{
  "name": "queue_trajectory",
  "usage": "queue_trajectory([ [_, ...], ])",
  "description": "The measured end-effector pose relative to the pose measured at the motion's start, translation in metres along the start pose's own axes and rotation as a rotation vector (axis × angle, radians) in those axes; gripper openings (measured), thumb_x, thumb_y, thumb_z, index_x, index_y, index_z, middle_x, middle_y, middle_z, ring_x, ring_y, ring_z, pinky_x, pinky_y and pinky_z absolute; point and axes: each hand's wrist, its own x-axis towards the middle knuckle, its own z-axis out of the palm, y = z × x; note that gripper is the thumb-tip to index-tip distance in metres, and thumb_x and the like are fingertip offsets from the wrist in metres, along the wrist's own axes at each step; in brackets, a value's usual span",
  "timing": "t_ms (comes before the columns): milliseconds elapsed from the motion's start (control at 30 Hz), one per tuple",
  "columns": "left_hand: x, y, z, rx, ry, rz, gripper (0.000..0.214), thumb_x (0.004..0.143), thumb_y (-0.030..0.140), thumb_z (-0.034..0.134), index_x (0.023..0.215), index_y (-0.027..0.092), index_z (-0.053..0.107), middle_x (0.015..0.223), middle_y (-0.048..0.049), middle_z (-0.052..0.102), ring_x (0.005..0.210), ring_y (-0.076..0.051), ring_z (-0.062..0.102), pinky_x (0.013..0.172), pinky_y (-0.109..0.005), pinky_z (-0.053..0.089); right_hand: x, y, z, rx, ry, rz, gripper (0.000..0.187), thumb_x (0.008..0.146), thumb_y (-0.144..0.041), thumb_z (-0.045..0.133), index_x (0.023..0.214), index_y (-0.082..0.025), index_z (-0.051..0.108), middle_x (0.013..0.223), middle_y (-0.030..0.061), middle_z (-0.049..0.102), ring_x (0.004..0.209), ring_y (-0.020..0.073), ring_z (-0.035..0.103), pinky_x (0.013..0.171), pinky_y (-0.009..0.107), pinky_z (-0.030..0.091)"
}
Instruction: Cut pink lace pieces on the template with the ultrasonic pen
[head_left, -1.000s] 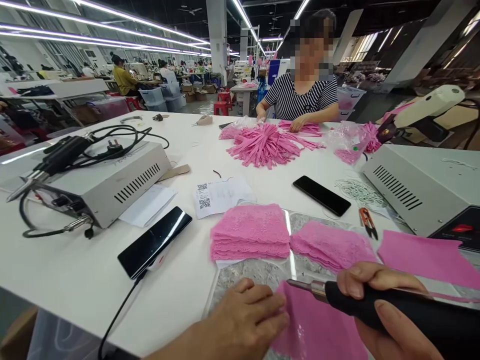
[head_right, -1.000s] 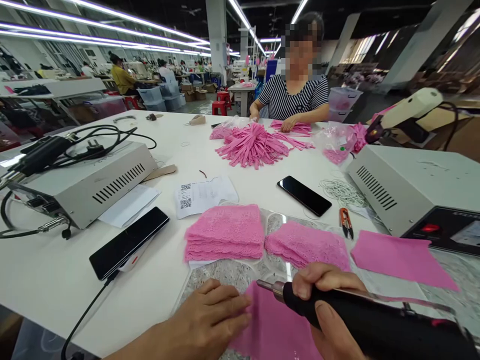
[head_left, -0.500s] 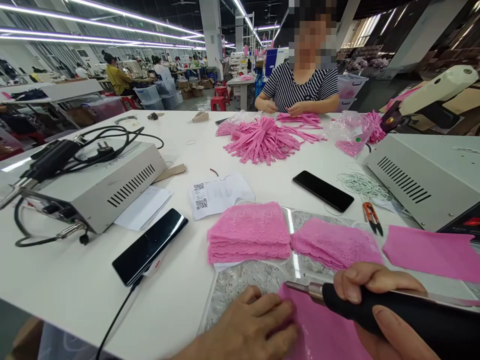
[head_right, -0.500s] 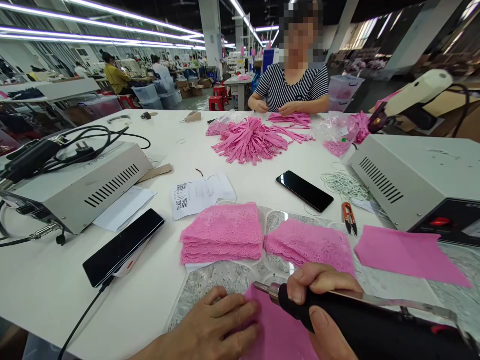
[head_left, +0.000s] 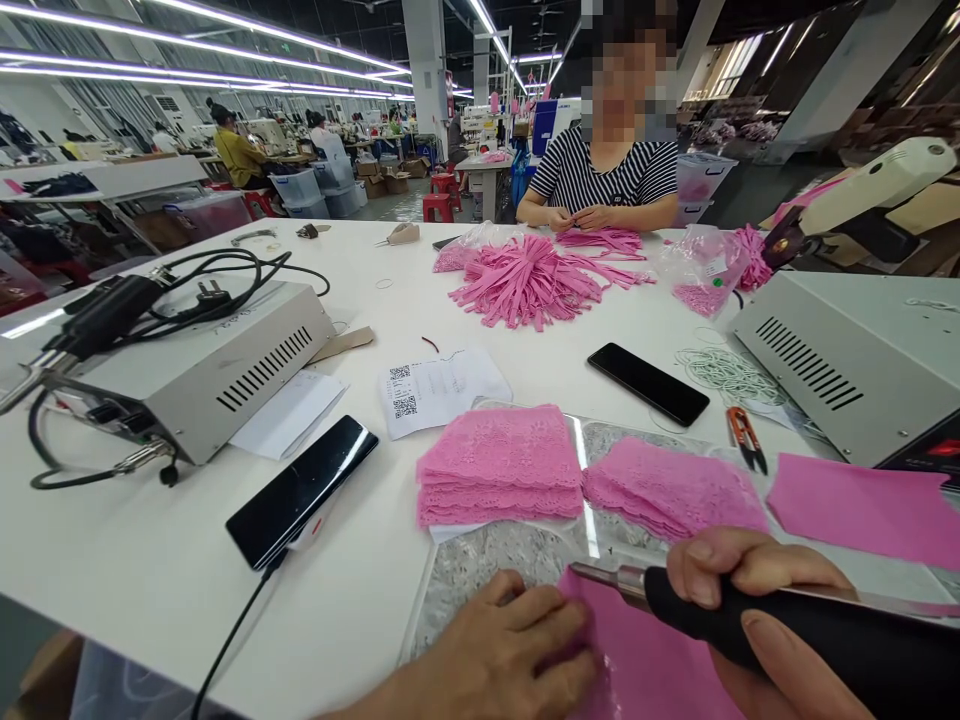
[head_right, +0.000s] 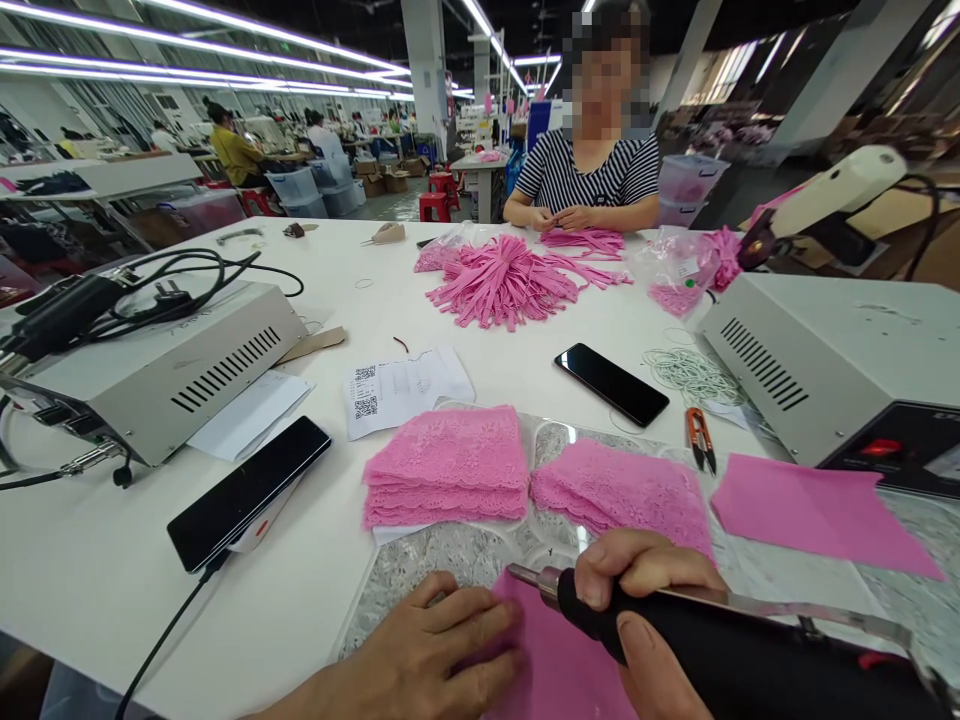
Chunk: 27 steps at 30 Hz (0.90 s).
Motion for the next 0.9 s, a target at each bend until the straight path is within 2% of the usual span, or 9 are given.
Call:
queue_trajectory([
  [133,0.003,0.001,-0.003,-0.039,0.016,-0.015,0.012,0.097,0.024,0.051,0.099,0.017,0.061,0.113,-0.0051,0.063,0.089,-0.013,0.058,0.071,-0.027,0.039,-0.002,0.004,-0.001,-0.071,0.005,-0.039,0.012,0.084,-0.024,0.069,0.082,-0.023,0.058,0.076,0.0027,0.056,0.061,0.0151,0.058,0.057,0.027,0.059],
  [233,0.000,0.002,-0.007,-0.054,0.043,-0.018,0.012,0.096,0.023,0.052,0.100,0.017,0.061,0.113,-0.0044,0.065,0.090,-0.013,0.059,0.072,-0.027,0.040,-0.005,0.003,-0.003,-0.021,-0.012,-0.014,0.010,0.086,-0.025,0.067,0.084,-0.023,0.057,0.077,0.0019,0.055,0.063,0.0151,0.057,0.059,0.028,0.059],
  [367,-0.015,0.008,-0.012,-0.038,0.216,-0.070,0.012,0.095,0.025,0.056,0.097,0.017,0.064,0.106,-0.0037,0.070,0.092,-0.014,0.061,0.077,-0.027,0.042,-0.010,0.000,-0.007,0.105,-0.048,0.085,0.007,0.089,-0.027,0.064,0.091,-0.025,0.058,0.085,0.0022,0.054,0.065,0.0146,0.056,0.063,0.033,0.060],
  [433,-0.025,0.012,-0.015,-0.012,0.255,-0.107,0.013,0.095,0.024,0.055,0.097,0.016,0.065,0.103,-0.0044,0.072,0.093,-0.015,0.062,0.081,-0.028,0.044,-0.012,-0.001,-0.008,0.121,-0.076,0.104,0.005,0.090,-0.027,0.062,0.092,-0.025,0.058,0.086,0.0029,0.053,0.065,0.0148,0.055,0.063,0.035,0.059],
  [567,-0.037,0.018,-0.019,0.025,0.268,-0.135,0.019,0.097,0.024,0.050,0.099,0.015,0.067,0.102,-0.0061,0.074,0.092,-0.016,0.064,0.080,-0.029,0.047,-0.015,-0.002,-0.005,0.106,-0.102,0.117,0.004,0.089,-0.026,0.063,0.092,-0.026,0.059,0.085,0.0036,0.052,0.066,0.0157,0.054,0.066,0.036,0.059],
  [767,-0.039,0.020,-0.014,0.009,0.305,-0.147,0.019,0.096,0.024,0.052,0.098,0.015,0.068,0.104,-0.0070,0.073,0.094,-0.018,0.063,0.081,-0.030,0.045,-0.015,-0.003,-0.004,0.110,-0.084,0.124,0.007,0.087,-0.026,0.066,0.090,-0.025,0.060,0.086,0.0043,0.053,0.065,0.0157,0.055,0.065,0.037,0.060],
  [900,-0.039,0.020,-0.013,0.006,0.297,-0.154,0.019,0.096,0.024,0.052,0.100,0.015,0.068,0.107,-0.0062,0.072,0.096,-0.018,0.062,0.083,-0.031,0.043,-0.009,-0.005,0.004,0.101,-0.056,0.079,0.010,0.083,-0.026,0.071,0.085,-0.024,0.061,0.081,0.0031,0.055,0.060,0.0143,0.055,0.060,0.032,0.060],
])
